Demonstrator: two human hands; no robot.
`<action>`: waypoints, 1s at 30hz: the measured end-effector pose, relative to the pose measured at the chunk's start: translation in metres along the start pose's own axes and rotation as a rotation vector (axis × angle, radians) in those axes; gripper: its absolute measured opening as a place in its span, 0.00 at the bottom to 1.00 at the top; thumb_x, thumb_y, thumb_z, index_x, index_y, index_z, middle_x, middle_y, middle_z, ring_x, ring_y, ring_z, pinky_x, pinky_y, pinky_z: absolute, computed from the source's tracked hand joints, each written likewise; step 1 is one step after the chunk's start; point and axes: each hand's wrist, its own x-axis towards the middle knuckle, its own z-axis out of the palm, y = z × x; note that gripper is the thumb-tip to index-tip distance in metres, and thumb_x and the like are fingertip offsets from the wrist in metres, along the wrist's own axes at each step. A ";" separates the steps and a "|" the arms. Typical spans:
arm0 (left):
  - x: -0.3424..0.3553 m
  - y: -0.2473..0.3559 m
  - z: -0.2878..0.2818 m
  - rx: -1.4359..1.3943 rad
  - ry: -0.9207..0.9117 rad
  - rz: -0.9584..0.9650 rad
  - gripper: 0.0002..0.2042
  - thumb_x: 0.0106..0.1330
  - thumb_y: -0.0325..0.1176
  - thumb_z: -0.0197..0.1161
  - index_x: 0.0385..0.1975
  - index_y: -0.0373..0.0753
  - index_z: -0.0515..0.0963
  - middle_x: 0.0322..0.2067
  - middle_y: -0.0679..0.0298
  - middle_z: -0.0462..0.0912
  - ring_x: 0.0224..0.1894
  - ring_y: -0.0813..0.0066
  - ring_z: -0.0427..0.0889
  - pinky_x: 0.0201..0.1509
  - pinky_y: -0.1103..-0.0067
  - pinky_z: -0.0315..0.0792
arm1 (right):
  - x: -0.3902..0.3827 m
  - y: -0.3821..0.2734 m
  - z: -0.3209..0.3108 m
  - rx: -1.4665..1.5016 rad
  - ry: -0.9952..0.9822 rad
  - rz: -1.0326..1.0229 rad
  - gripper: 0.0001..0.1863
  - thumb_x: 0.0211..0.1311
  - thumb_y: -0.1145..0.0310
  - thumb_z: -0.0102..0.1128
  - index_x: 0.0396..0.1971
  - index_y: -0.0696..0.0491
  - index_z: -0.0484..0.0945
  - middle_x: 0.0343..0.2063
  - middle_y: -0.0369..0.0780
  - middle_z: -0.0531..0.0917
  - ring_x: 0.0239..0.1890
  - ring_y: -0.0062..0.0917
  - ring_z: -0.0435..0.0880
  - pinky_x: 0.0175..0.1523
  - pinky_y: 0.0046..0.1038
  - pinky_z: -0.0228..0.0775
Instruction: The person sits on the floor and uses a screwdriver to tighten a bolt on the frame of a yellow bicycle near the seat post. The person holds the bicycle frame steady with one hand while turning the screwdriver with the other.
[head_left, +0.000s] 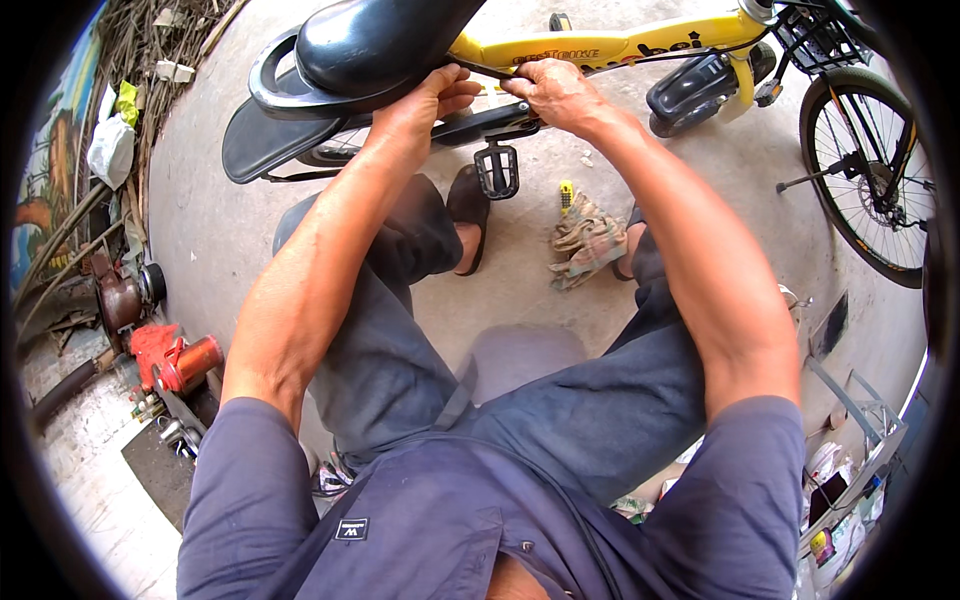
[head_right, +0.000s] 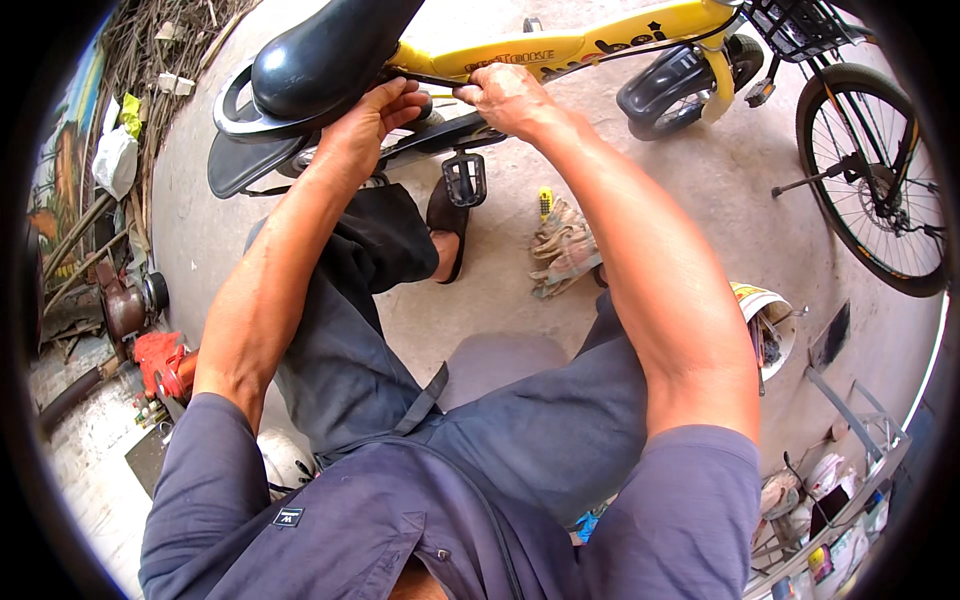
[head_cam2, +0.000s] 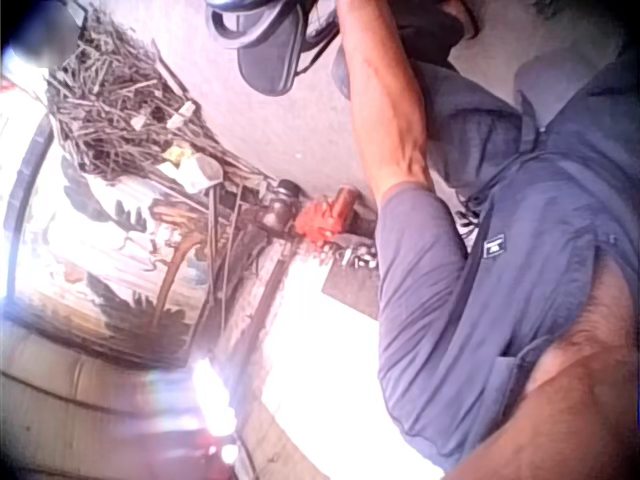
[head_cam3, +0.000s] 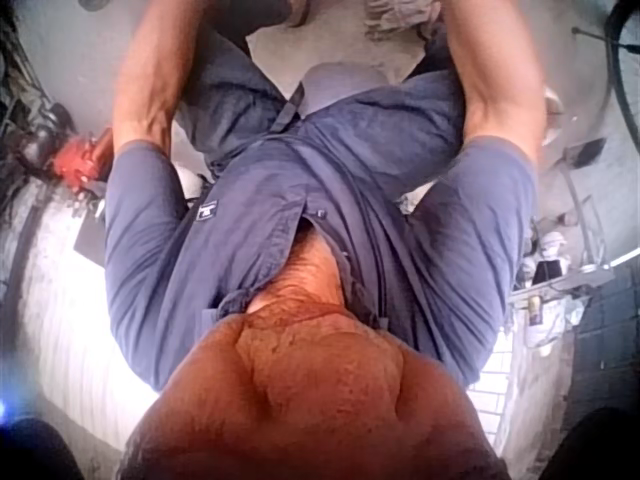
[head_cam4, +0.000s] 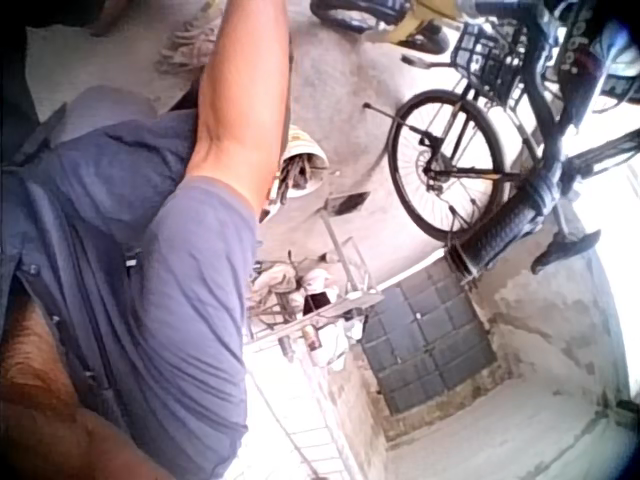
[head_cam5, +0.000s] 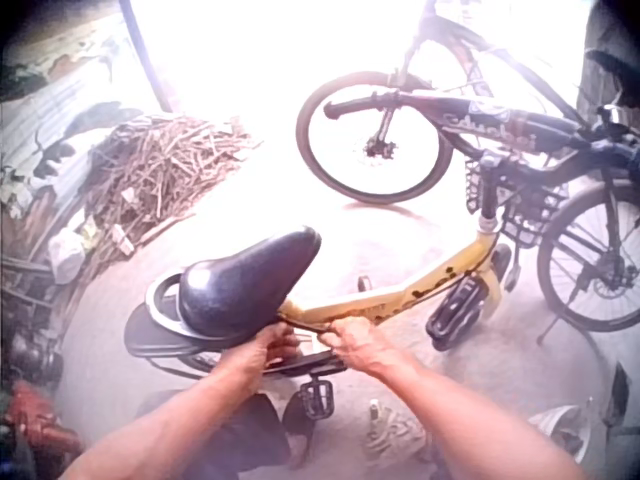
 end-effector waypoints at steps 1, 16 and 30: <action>0.000 0.000 -0.001 -0.003 -0.012 -0.001 0.11 0.65 0.30 0.58 0.42 0.29 0.75 0.36 0.55 0.81 0.38 0.67 0.84 0.43 0.78 0.79 | 0.001 0.002 0.002 0.010 0.006 -0.001 0.19 0.61 0.55 0.54 0.37 0.56 0.82 0.35 0.51 0.82 0.43 0.43 0.80 0.50 0.37 0.69; 0.004 0.005 -0.001 0.048 -0.016 0.029 0.16 0.63 0.39 0.64 0.44 0.34 0.74 0.35 0.59 0.81 0.35 0.71 0.84 0.39 0.82 0.79 | 0.003 0.002 -0.009 -0.323 0.084 -0.193 0.16 0.63 0.57 0.52 0.37 0.54 0.81 0.27 0.49 0.82 0.34 0.43 0.81 0.41 0.39 0.71; 0.006 0.007 0.002 0.097 -0.028 0.015 0.19 0.64 0.44 0.62 0.44 0.35 0.74 0.34 0.58 0.82 0.35 0.71 0.84 0.37 0.82 0.78 | -0.008 -0.041 -0.064 -0.582 0.029 -0.065 0.21 0.56 0.49 0.54 0.28 0.54 0.84 0.26 0.48 0.83 0.33 0.41 0.83 0.43 0.38 0.74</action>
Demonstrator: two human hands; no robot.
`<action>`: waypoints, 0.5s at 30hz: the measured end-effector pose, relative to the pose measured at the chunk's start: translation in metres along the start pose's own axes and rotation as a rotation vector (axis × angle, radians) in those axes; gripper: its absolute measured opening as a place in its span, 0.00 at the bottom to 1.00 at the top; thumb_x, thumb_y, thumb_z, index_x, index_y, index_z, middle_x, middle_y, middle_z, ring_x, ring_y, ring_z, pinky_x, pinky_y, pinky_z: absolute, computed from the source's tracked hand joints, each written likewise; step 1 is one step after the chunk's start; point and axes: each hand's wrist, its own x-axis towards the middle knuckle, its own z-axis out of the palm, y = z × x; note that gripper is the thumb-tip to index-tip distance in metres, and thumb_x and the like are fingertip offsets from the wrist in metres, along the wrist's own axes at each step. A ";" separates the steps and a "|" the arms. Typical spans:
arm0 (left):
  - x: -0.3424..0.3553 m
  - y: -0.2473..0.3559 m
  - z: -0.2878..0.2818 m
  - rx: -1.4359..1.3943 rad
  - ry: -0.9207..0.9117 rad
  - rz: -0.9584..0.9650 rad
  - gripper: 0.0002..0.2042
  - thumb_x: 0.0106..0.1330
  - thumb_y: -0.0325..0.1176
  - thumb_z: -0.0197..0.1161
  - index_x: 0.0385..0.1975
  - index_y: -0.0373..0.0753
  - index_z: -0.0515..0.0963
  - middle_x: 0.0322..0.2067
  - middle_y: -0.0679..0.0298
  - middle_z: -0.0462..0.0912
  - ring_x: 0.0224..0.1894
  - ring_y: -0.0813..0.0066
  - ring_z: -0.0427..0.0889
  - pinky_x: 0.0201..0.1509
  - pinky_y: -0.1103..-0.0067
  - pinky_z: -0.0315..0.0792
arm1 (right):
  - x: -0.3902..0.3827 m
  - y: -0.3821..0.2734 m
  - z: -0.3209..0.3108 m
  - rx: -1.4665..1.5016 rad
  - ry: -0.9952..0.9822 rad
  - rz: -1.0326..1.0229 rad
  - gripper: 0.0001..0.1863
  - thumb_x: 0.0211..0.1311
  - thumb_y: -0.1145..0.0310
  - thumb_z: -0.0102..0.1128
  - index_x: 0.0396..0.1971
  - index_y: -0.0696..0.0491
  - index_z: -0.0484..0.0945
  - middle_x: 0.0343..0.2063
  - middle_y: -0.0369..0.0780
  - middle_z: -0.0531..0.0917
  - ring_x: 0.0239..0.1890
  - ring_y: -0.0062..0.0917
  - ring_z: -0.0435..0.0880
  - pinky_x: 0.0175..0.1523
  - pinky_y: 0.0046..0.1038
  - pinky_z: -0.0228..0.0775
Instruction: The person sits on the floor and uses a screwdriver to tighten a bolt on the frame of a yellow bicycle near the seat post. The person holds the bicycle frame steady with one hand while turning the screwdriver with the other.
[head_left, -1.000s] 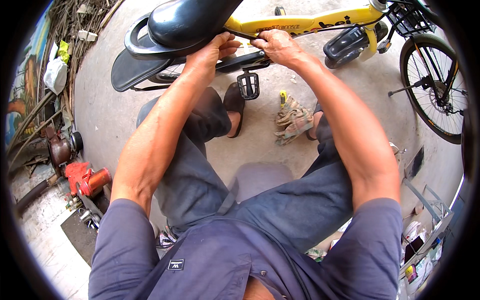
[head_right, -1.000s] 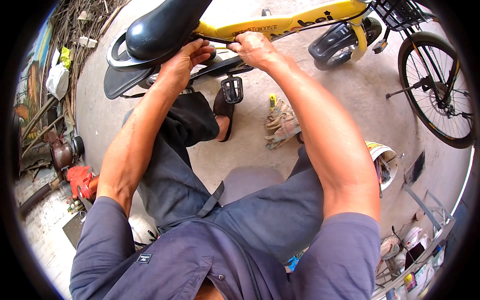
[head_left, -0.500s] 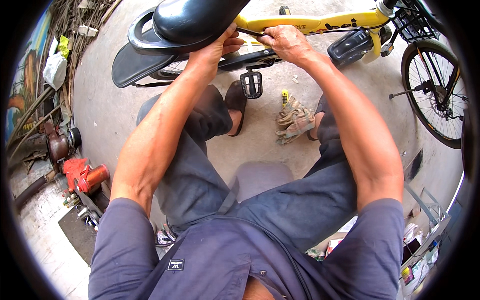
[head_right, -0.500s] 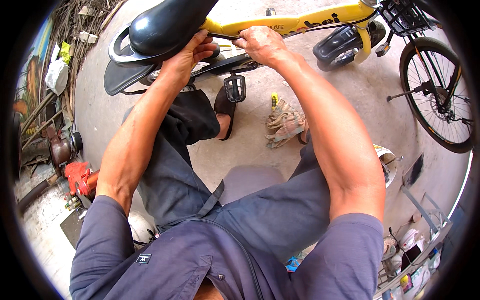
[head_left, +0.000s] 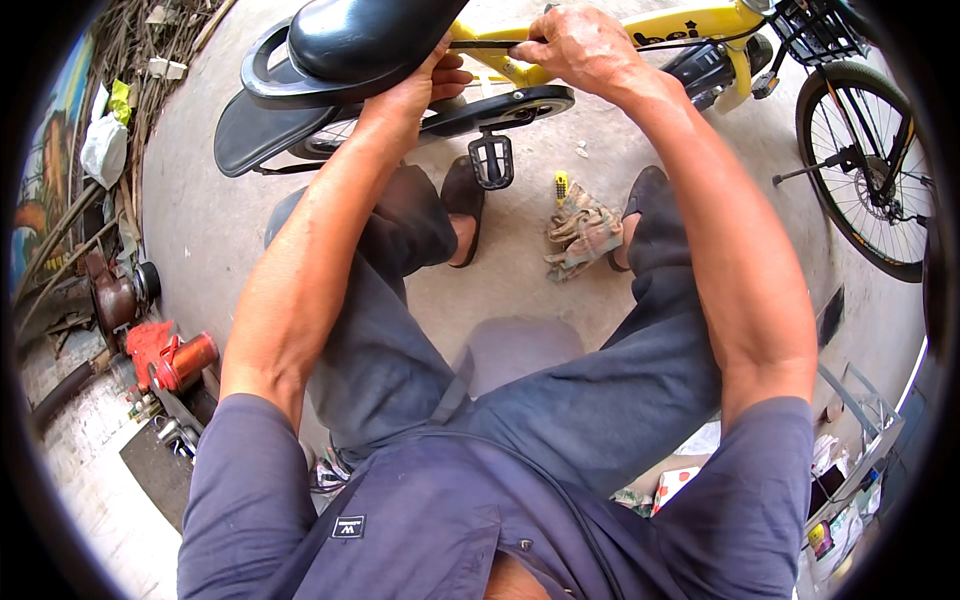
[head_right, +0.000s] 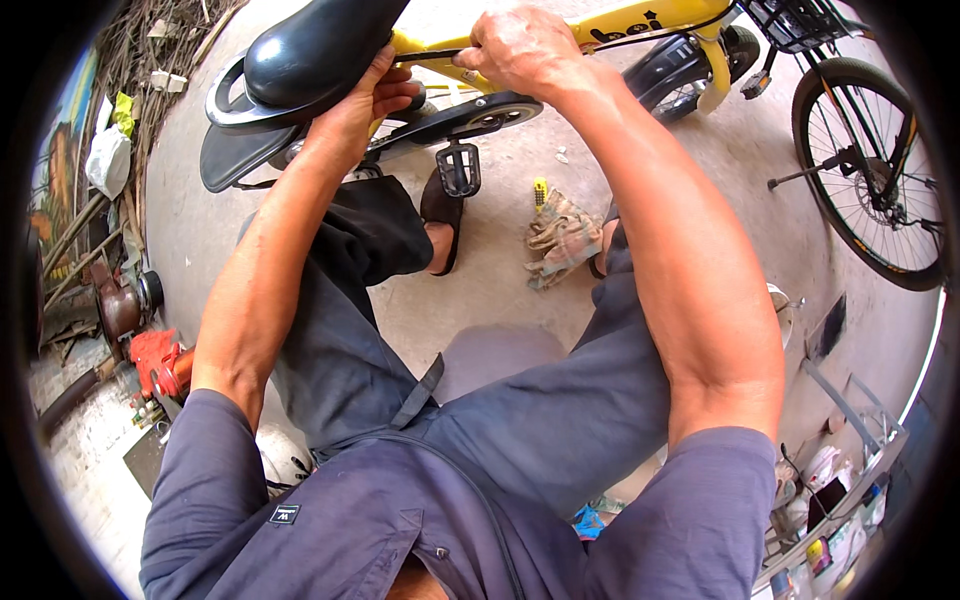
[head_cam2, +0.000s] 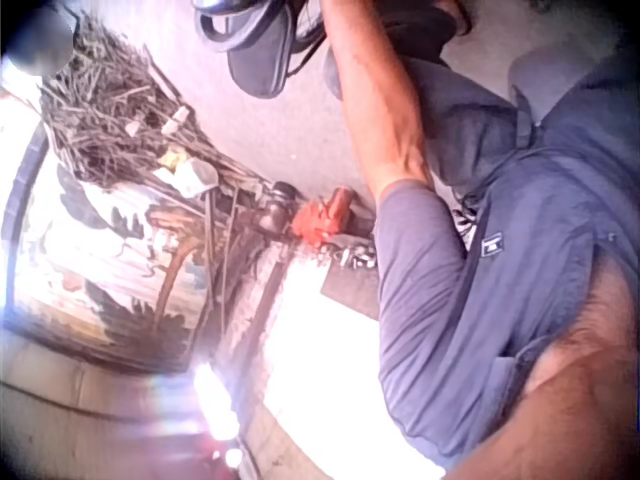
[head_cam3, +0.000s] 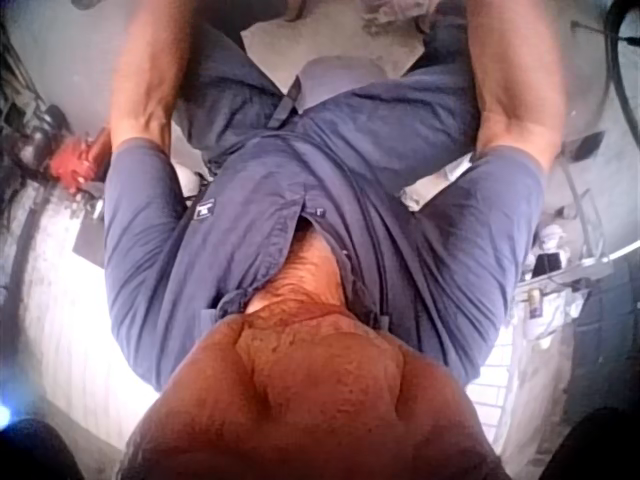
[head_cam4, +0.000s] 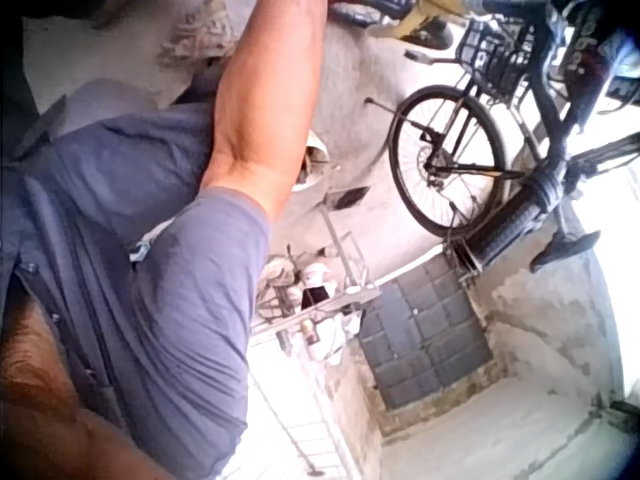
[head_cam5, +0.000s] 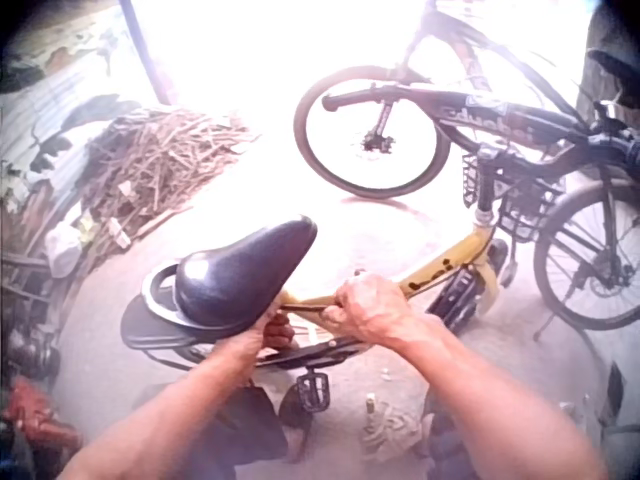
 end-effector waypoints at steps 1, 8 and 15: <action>0.000 -0.001 0.000 0.002 -0.007 -0.004 0.19 0.64 0.45 0.62 0.44 0.35 0.74 0.34 0.58 0.82 0.35 0.71 0.84 0.37 0.82 0.78 | -0.001 0.000 -0.003 0.006 0.015 -0.011 0.21 0.56 0.50 0.54 0.29 0.54 0.84 0.26 0.48 0.83 0.34 0.41 0.83 0.43 0.39 0.74; -0.001 0.000 -0.001 0.017 -0.028 -0.021 0.20 0.66 0.46 0.59 0.47 0.36 0.73 0.35 0.58 0.81 0.36 0.71 0.84 0.38 0.81 0.79 | -0.006 -0.007 -0.020 0.024 0.056 -0.015 0.21 0.55 0.51 0.55 0.29 0.54 0.84 0.27 0.49 0.83 0.35 0.42 0.83 0.44 0.38 0.74; -0.002 -0.001 -0.001 0.060 -0.027 -0.032 0.21 0.66 0.49 0.57 0.43 0.33 0.73 0.35 0.57 0.81 0.36 0.71 0.84 0.39 0.80 0.79 | -0.006 -0.007 -0.020 0.024 0.080 -0.047 0.21 0.55 0.50 0.55 0.28 0.55 0.84 0.27 0.49 0.83 0.35 0.42 0.83 0.45 0.38 0.74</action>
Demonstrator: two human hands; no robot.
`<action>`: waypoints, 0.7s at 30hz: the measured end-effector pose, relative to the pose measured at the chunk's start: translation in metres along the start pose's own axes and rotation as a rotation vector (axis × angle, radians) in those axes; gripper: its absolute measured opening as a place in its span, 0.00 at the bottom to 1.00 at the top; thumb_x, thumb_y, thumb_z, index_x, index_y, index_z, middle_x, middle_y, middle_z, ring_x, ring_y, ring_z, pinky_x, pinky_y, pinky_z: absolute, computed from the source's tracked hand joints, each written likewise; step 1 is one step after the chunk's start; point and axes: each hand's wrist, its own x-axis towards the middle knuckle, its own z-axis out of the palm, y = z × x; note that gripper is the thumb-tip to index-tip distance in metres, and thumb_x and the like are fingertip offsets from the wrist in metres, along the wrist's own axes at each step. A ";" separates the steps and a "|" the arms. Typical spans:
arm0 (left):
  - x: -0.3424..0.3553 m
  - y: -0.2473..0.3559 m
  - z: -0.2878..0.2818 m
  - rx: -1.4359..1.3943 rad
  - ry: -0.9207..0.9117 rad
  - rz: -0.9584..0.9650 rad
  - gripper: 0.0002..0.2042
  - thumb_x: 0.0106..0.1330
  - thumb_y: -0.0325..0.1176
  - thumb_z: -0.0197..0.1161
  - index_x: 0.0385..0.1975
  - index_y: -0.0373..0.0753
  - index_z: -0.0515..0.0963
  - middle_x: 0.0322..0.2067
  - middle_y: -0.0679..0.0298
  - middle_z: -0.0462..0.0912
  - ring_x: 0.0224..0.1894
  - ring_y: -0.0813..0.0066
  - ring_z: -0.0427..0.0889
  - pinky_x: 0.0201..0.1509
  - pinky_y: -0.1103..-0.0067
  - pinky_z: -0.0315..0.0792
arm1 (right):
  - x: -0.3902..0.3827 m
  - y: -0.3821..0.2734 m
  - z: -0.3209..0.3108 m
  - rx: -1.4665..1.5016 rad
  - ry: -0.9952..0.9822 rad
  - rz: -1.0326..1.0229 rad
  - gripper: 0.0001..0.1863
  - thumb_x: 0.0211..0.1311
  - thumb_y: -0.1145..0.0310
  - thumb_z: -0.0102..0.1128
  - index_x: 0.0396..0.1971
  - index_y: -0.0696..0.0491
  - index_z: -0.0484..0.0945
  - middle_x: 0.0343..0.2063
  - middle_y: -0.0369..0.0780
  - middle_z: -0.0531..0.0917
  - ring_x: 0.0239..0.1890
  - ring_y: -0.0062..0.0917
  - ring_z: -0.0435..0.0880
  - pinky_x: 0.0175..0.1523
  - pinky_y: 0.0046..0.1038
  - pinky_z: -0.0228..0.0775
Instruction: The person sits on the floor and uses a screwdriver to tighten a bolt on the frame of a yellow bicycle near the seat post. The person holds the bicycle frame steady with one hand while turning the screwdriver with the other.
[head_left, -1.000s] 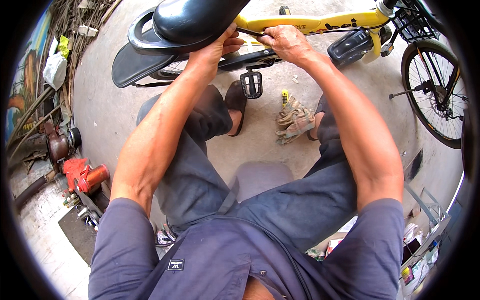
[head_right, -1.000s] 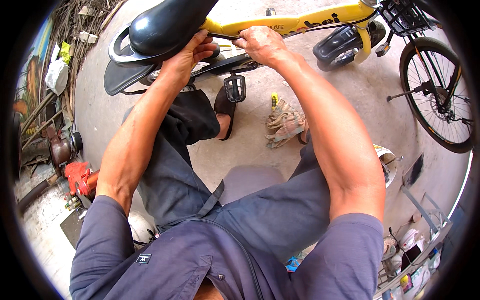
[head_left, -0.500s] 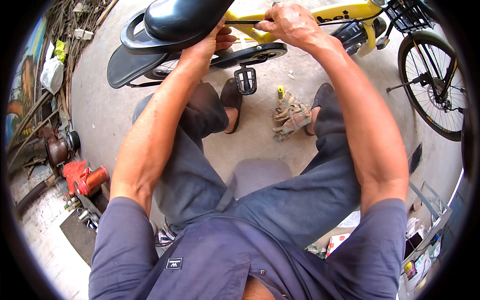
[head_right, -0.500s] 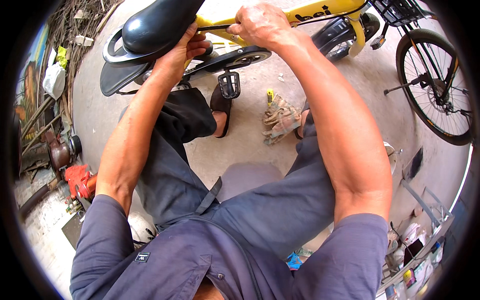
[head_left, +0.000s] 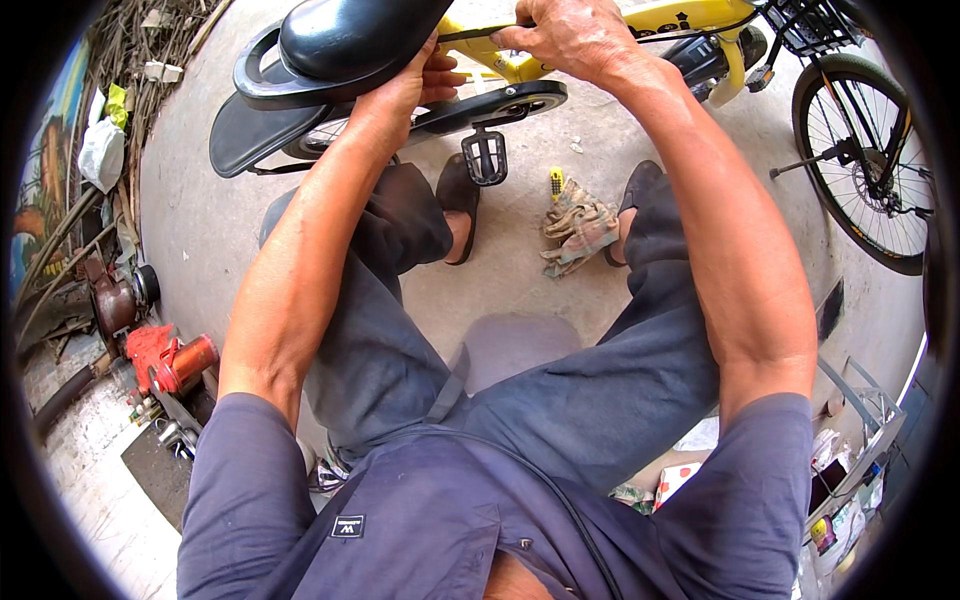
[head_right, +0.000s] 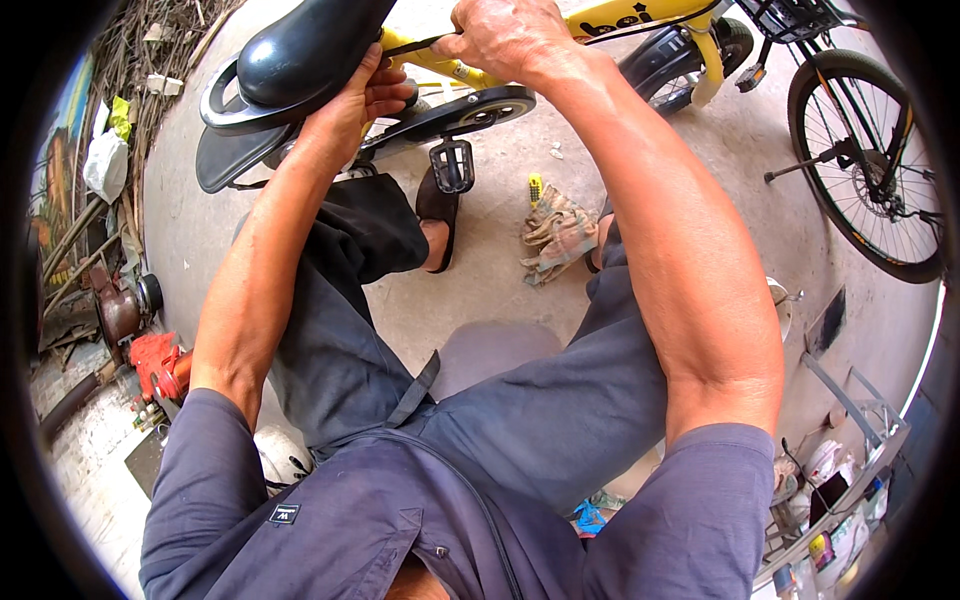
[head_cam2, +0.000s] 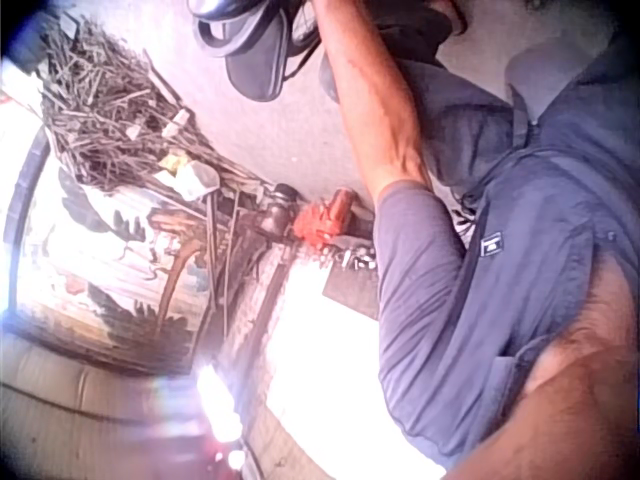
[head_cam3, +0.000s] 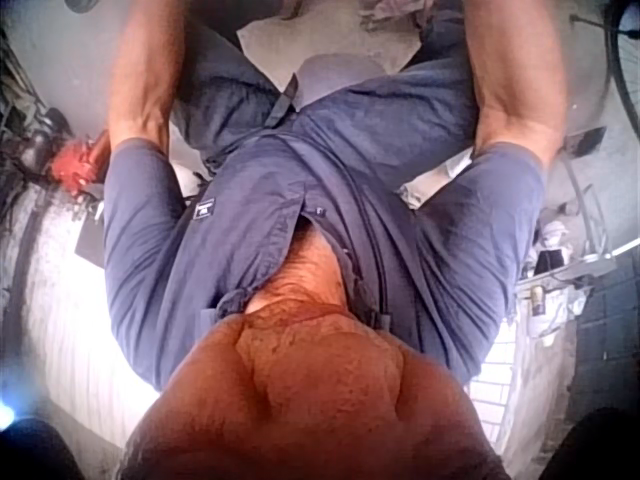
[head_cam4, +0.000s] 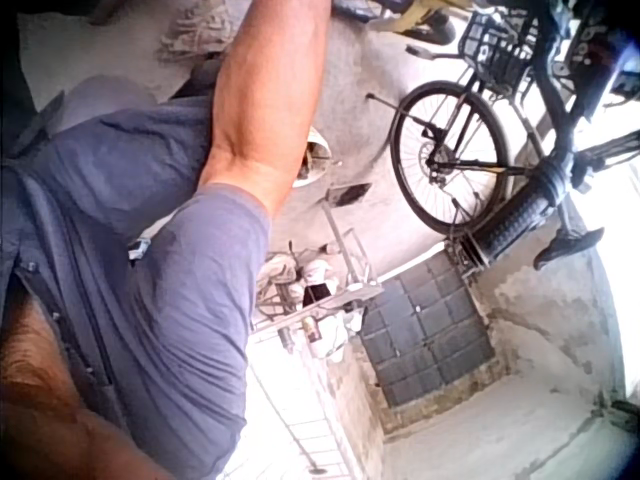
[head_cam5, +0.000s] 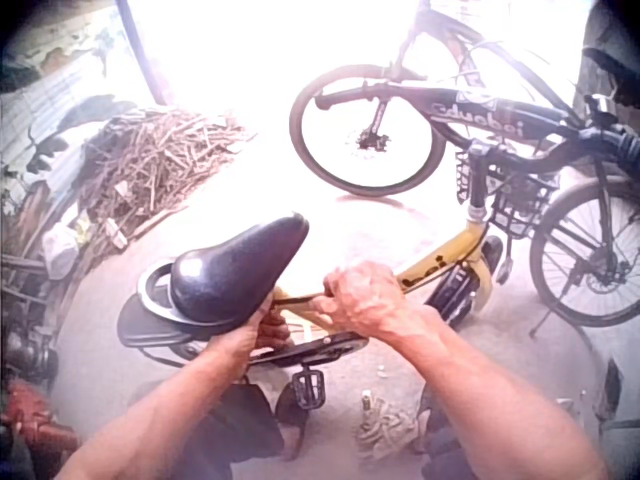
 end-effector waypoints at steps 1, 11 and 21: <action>0.000 0.000 0.001 0.007 0.003 0.002 0.22 0.66 0.49 0.57 0.43 0.33 0.73 0.34 0.57 0.81 0.36 0.71 0.84 0.39 0.80 0.79 | 0.000 0.000 0.000 0.004 -0.003 0.004 0.21 0.55 0.50 0.55 0.28 0.55 0.84 0.27 0.49 0.83 0.35 0.42 0.83 0.45 0.38 0.74; 0.000 0.001 -0.001 0.029 0.000 -0.006 0.23 0.66 0.51 0.57 0.41 0.32 0.74 0.33 0.57 0.82 0.36 0.71 0.84 0.39 0.80 0.79 | 0.003 0.002 0.001 0.014 -0.006 0.001 0.22 0.55 0.50 0.55 0.28 0.55 0.84 0.28 0.50 0.83 0.37 0.43 0.83 0.46 0.38 0.73; 0.003 -0.001 -0.004 -0.044 -0.051 -0.010 0.22 0.66 0.50 0.57 0.41 0.32 0.74 0.33 0.57 0.82 0.37 0.71 0.83 0.41 0.80 0.78 | 0.003 -0.004 -0.008 -0.037 -0.001 -0.032 0.22 0.58 0.49 0.53 0.32 0.54 0.82 0.30 0.50 0.83 0.39 0.44 0.82 0.47 0.41 0.72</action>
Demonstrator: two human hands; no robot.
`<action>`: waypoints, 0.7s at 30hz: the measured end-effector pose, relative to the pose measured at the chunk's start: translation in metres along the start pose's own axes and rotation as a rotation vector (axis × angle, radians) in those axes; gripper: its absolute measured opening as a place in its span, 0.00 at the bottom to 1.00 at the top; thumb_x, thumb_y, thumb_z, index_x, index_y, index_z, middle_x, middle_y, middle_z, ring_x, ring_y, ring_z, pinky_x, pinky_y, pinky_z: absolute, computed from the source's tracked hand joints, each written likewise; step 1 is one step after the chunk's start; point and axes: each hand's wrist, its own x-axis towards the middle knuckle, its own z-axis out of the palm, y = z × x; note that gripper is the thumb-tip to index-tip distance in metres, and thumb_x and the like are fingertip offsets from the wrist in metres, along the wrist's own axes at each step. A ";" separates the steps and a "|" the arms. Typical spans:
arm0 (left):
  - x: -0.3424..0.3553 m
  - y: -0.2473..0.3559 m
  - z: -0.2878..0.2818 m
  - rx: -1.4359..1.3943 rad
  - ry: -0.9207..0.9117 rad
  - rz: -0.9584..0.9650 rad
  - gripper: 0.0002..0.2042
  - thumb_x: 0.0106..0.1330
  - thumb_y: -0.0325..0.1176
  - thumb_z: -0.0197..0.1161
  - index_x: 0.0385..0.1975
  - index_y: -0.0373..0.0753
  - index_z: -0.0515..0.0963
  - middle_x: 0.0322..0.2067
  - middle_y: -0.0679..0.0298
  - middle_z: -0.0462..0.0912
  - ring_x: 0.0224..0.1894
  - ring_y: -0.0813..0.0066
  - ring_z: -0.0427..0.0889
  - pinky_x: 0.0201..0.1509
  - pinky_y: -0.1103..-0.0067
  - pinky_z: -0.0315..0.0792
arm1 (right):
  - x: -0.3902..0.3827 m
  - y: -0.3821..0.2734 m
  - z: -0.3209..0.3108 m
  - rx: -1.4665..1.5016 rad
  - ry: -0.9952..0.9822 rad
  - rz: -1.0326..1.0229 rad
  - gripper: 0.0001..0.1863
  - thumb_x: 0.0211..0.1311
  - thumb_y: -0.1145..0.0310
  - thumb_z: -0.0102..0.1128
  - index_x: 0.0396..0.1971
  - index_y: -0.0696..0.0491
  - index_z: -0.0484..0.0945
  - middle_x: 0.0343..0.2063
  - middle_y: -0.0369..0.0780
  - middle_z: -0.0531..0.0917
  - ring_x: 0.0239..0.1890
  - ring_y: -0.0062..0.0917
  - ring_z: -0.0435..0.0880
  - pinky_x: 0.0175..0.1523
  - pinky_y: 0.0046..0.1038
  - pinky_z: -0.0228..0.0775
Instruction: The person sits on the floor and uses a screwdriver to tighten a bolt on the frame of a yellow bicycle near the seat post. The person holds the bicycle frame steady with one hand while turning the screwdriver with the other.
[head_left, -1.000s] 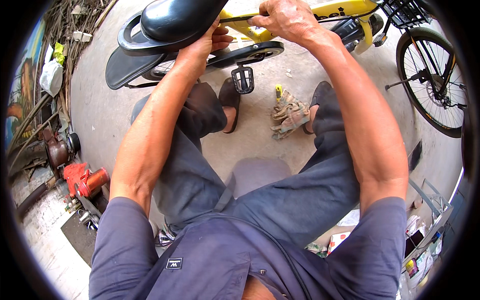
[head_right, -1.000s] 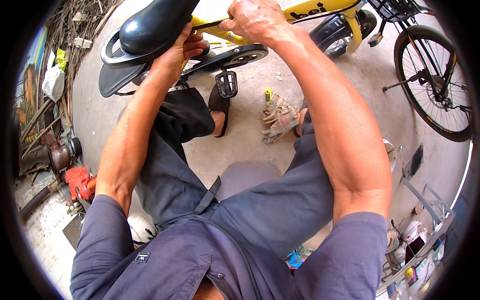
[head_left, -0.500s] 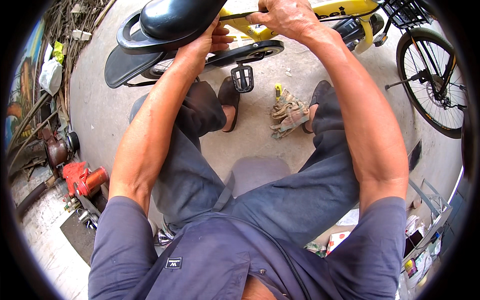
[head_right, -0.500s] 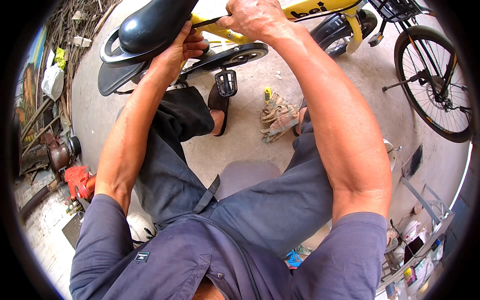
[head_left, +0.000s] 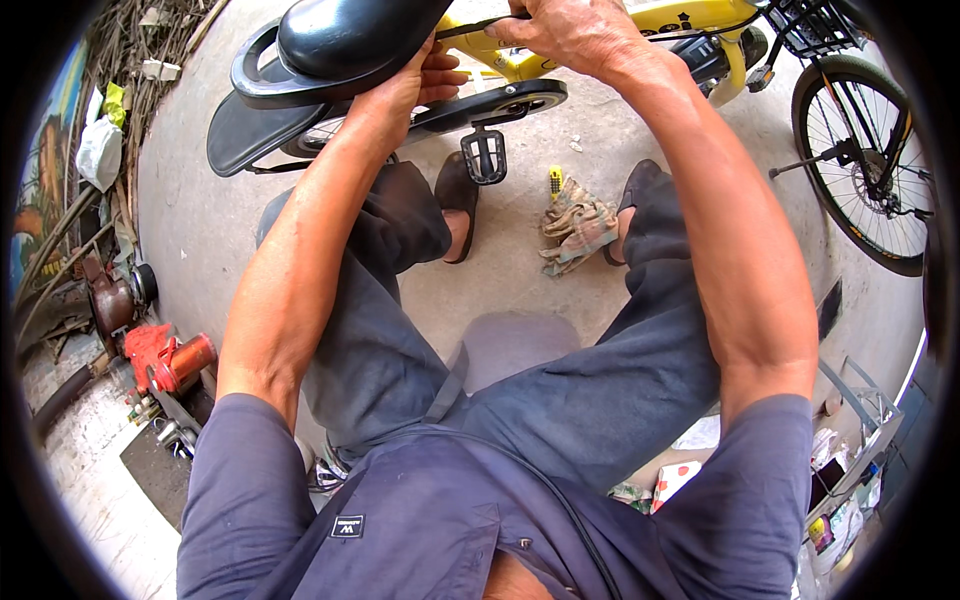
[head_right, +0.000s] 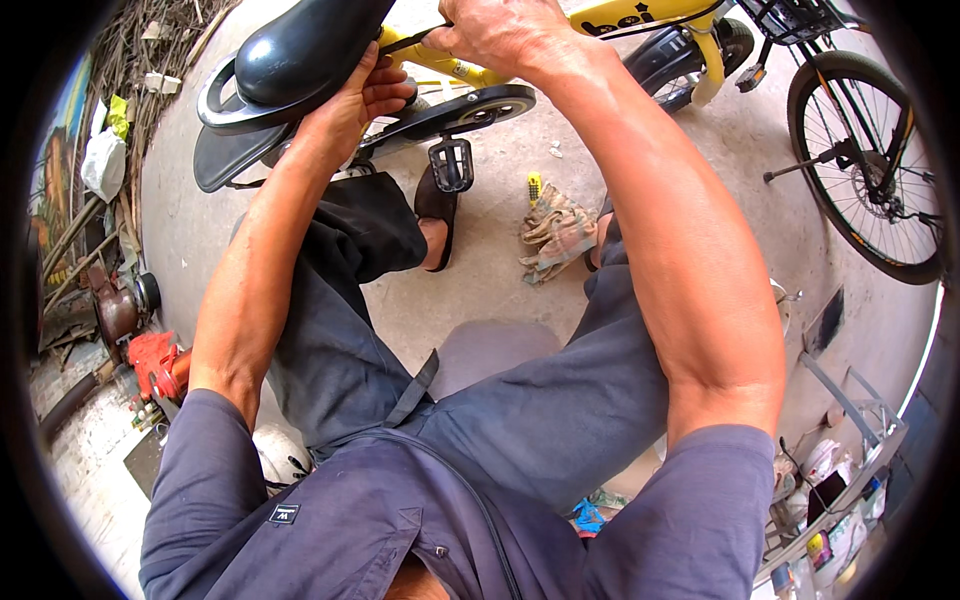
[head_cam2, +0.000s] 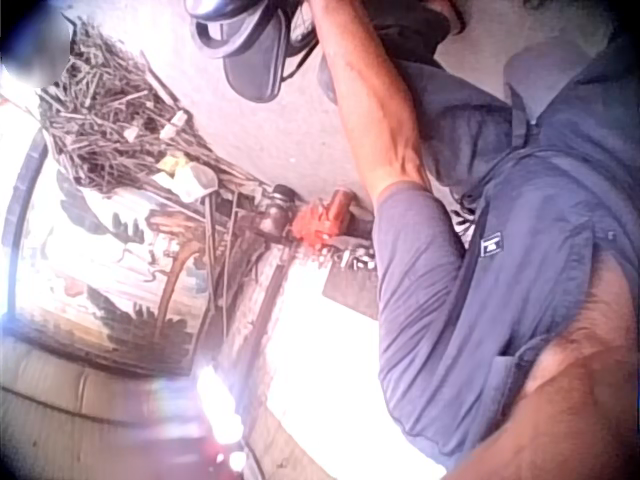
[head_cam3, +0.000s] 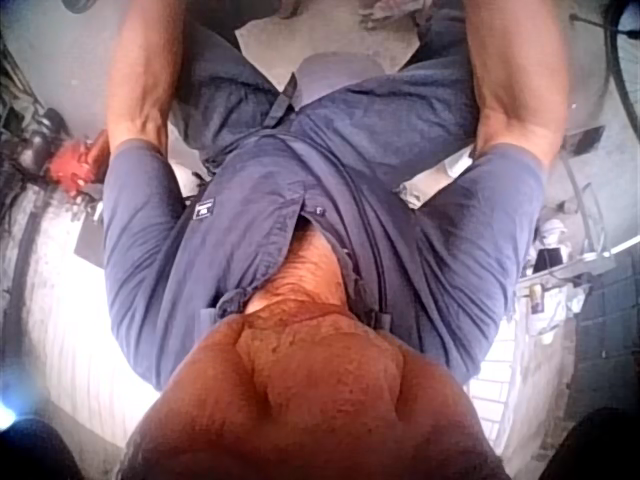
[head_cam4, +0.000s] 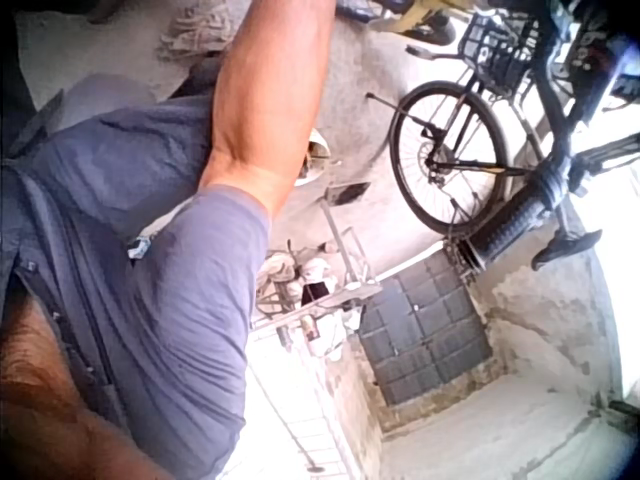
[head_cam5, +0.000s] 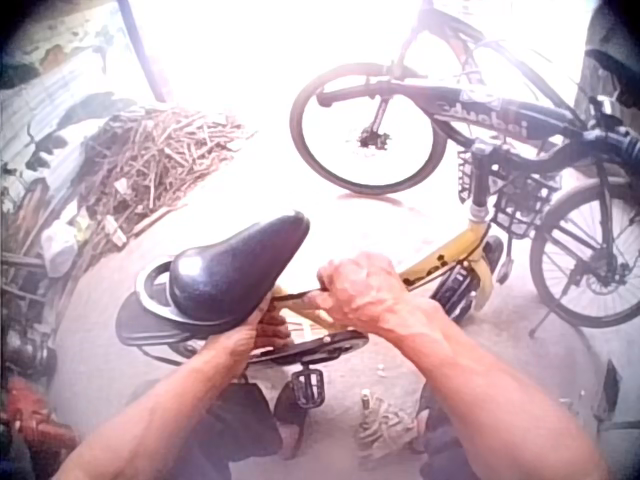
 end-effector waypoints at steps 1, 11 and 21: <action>-0.001 0.000 0.000 -0.002 0.008 -0.009 0.22 0.66 0.50 0.57 0.41 0.32 0.74 0.33 0.57 0.82 0.37 0.71 0.83 0.41 0.80 0.78 | 0.000 -0.002 -0.002 0.000 -0.022 0.013 0.21 0.58 0.50 0.53 0.33 0.54 0.82 0.30 0.50 0.83 0.39 0.44 0.82 0.47 0.41 0.72; -0.004 -0.001 0.003 -0.100 -0.015 -0.038 0.21 0.65 0.49 0.58 0.41 0.33 0.74 0.33 0.58 0.82 0.36 0.71 0.83 0.41 0.79 0.79 | -0.003 0.008 0.001 0.022 -0.016 -0.098 0.18 0.57 0.53 0.56 0.31 0.52 0.83 0.26 0.46 0.83 0.34 0.41 0.82 0.43 0.39 0.72; -0.005 -0.006 0.003 -0.192 -0.051 -0.057 0.13 0.65 0.39 0.61 0.39 0.35 0.74 0.32 0.60 0.82 0.34 0.72 0.83 0.38 0.80 0.80 | -0.006 0.020 0.020 0.028 -0.033 -0.081 0.16 0.55 0.55 0.58 0.32 0.52 0.84 0.26 0.47 0.83 0.33 0.39 0.83 0.42 0.37 0.73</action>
